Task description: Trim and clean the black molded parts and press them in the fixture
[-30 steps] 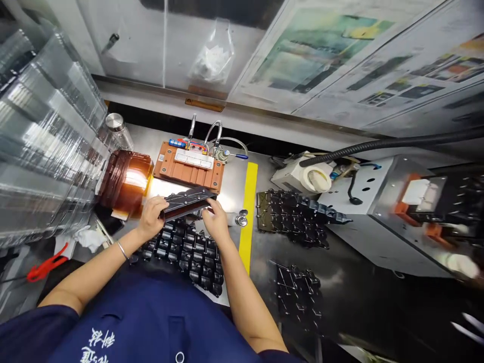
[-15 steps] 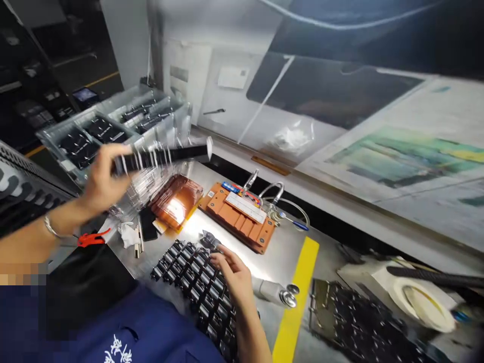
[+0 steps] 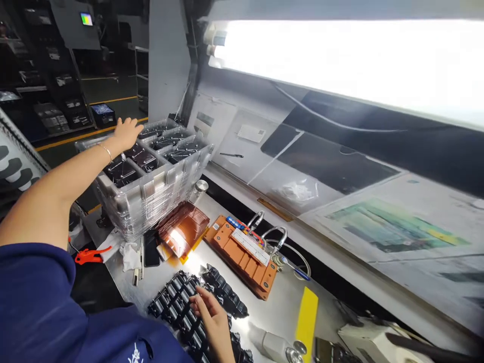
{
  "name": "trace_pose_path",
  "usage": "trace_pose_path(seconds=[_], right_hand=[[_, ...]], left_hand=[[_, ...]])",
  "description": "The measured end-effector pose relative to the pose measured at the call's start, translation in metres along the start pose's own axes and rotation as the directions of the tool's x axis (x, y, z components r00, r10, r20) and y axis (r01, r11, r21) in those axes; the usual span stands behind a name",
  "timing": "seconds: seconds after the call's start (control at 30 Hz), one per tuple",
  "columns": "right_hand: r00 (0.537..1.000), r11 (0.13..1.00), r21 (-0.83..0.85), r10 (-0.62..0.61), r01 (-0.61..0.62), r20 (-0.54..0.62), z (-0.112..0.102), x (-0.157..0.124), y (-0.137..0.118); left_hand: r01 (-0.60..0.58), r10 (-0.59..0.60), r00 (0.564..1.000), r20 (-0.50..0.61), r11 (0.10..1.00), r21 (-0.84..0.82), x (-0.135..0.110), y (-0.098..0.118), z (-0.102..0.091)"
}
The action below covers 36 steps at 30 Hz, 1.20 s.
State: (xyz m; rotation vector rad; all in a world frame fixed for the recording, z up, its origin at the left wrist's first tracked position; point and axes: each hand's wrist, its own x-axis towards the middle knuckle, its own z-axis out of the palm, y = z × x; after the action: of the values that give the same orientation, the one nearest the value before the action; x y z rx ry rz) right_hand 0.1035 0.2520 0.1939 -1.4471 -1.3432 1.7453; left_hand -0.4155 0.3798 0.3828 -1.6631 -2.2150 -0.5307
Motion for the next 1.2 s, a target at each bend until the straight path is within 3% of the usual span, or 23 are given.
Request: trace_pose_path(seconds=[0.07,0.13,0.2,0.27,0.33,0.4,0.47,0.5,0.53,0.57,0.63,0.73,0.83,0.9,1.07,1.2], right_hand=[[0.999,0.997,-0.062,-0.035,0.035,-0.003,-0.002,0.003,0.000],[0.997,0.984,-0.161,-0.065,0.072,0.045,0.001,0.009,-0.008],[0.982,0.946,-0.286,-0.114,0.154,0.152,0.011,0.016,-0.027],[0.929,0.859,-0.386,-0.234,0.336,0.288,0.032,0.024,-0.058],[0.799,0.698,-0.409,-0.422,0.588,0.428,0.065,0.031,-0.098],[0.567,0.440,-0.358,-0.640,0.824,0.518,0.108,0.039,-0.140],[0.321,0.158,-0.316,-0.751,0.936,0.577,0.158,0.048,-0.177],[0.234,0.038,-0.314,-0.753,0.949,0.615,0.183,0.054,-0.191],[0.175,-0.066,-0.323,-0.730,0.944,0.661,0.206,0.061,-0.202],[0.150,-0.148,-0.344,-0.695,0.927,0.703,0.226,0.068,-0.211],[0.155,-0.258,-0.388,-0.622,0.885,0.767,0.255,0.084,-0.221],[0.145,-0.316,-0.391,-0.588,0.864,0.796,0.269,0.104,-0.227],[0.080,-0.306,-0.326,-0.607,0.894,0.791,0.263,0.113,-0.235],[0.061,-0.276,-0.292,-0.624,0.916,0.779,0.260,0.114,-0.244],[0.081,-0.190,-0.324,-0.741,0.927,0.667,0.272,0.112,-0.295],[0.028,-0.160,-0.353,-0.882,0.922,0.471,0.275,0.104,-0.349]], left_hand=[[-0.006,0.005,1.000,-0.030,0.999,-0.037,-0.051,0.016,-0.016],[0.016,-0.022,0.995,-0.095,0.998,-0.069,-0.118,0.042,-0.022],[0.151,-0.205,0.941,-0.271,0.967,-0.207,-0.182,0.074,-0.012],[0.293,-0.391,0.867,-0.309,0.901,-0.321,-0.227,0.101,0.012],[0.366,-0.501,0.810,-0.307,0.839,-0.403,-0.249,0.117,0.040],[0.394,-0.559,0.774,-0.297,0.792,-0.466,-0.252,0.120,0.063],[0.401,-0.602,0.745,-0.287,0.749,-0.528,-0.248,0.119,0.077],[0.400,-0.617,0.734,-0.285,0.731,-0.553,-0.246,0.117,0.081],[0.395,-0.625,0.728,-0.283,0.719,-0.572,-0.245,0.116,0.083],[0.390,-0.630,0.725,-0.280,0.710,-0.586,-0.245,0.116,0.085],[0.390,-0.636,0.728,-0.256,0.691,-0.609,-0.245,0.117,0.085],[0.400,-0.654,0.738,-0.164,0.620,-0.675,-0.245,0.122,0.081],[0.387,-0.679,0.731,-0.073,0.500,-0.775,-0.243,0.125,0.073],[0.372,-0.683,0.729,-0.051,0.458,-0.808,-0.242,0.125,0.069],[0.346,-0.601,0.798,-0.046,0.518,-0.782,-0.244,0.117,0.060],[0.346,-0.590,0.808,0.009,0.461,-0.817,-0.251,0.105,0.025]])
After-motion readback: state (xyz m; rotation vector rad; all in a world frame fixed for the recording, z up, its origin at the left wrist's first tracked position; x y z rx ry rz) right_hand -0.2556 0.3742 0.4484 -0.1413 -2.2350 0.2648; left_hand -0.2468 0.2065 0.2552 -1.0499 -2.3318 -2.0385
